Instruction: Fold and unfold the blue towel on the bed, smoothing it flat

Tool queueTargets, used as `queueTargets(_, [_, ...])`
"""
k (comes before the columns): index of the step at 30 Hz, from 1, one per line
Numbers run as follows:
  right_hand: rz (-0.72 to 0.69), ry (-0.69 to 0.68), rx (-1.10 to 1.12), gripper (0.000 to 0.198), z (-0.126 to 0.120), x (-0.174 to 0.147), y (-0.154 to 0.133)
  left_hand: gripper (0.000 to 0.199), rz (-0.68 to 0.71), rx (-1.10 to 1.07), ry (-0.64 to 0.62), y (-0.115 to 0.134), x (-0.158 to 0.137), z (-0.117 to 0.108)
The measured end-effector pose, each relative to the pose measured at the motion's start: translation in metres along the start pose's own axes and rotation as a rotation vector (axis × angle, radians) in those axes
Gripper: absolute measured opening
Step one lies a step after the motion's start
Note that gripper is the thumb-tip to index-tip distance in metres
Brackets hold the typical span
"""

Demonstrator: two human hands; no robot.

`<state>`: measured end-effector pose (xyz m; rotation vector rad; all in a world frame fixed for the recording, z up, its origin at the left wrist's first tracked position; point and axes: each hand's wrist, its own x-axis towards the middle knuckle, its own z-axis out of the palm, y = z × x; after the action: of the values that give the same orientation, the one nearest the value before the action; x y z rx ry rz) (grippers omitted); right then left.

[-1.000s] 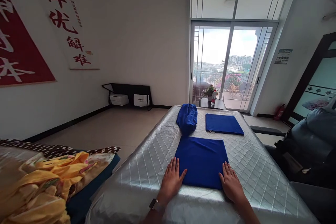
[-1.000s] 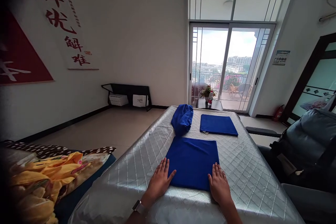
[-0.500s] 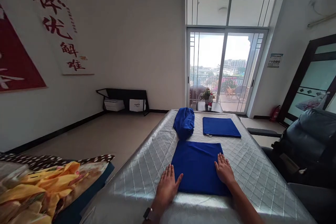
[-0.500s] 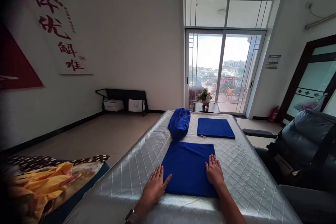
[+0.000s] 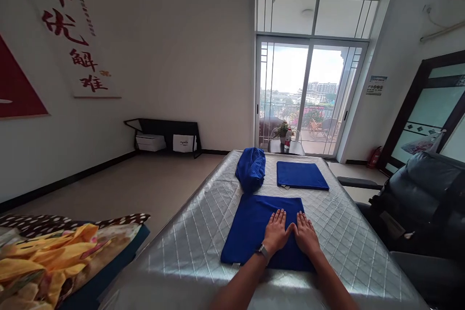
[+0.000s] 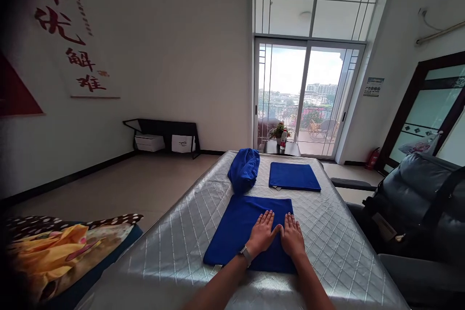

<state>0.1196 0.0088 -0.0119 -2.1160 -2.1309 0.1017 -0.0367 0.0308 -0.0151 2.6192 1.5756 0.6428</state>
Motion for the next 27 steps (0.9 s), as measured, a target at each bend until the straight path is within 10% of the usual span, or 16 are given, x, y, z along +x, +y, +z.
queueTargets(11, [0.027,-0.005,0.028,0.068,0.000,0.002,-0.003,0.091,-0.406,0.175,-0.064,-0.144,-0.076,-0.050])
queueTargets(27, [0.016,0.008,0.000,0.065,-0.029,0.067,-0.003,0.087,-0.398,0.166,-0.066,-0.145,-0.089,-0.059])
